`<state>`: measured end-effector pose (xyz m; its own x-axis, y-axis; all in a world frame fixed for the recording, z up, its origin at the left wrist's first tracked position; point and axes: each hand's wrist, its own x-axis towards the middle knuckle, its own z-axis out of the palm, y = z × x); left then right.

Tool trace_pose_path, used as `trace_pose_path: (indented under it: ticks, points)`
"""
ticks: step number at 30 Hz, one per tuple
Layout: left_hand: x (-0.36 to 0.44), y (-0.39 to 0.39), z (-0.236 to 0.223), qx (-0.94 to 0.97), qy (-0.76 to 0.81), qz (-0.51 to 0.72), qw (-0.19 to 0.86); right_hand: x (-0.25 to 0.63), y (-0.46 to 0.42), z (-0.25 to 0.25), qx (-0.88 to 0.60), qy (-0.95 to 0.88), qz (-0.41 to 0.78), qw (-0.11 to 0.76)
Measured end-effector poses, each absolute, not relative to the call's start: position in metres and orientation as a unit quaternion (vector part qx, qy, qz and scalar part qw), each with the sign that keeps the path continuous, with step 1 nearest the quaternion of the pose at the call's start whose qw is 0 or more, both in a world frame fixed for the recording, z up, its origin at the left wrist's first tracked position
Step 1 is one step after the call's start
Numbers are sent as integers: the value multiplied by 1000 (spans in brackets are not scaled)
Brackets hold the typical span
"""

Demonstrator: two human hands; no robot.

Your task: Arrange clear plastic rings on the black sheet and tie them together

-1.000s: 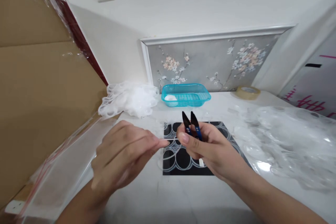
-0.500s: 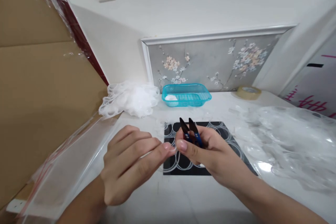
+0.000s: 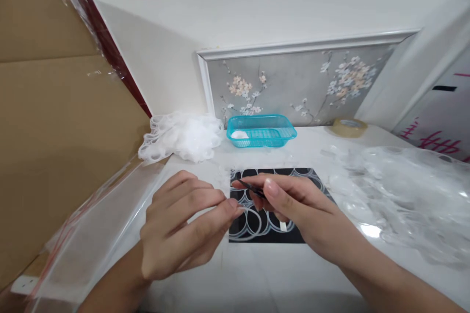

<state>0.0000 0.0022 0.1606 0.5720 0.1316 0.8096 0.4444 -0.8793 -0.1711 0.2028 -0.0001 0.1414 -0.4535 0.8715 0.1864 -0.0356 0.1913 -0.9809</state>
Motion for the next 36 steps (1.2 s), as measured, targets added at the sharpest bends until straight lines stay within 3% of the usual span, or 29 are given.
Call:
trace_pose_path:
  ticks: [15, 24, 36]
  points:
    - [2, 3, 154, -872, -201, -415, 163, 201, -2, 140, -346, -674, 547, 355]
    - [4, 4, 151, -860, -211, -435, 162, 200, 4, 139, -360, -618, 603, 354]
    - [5, 7, 155, -858, -210, -445, 149, 200, 3, 143, -359, -625, 577, 385]
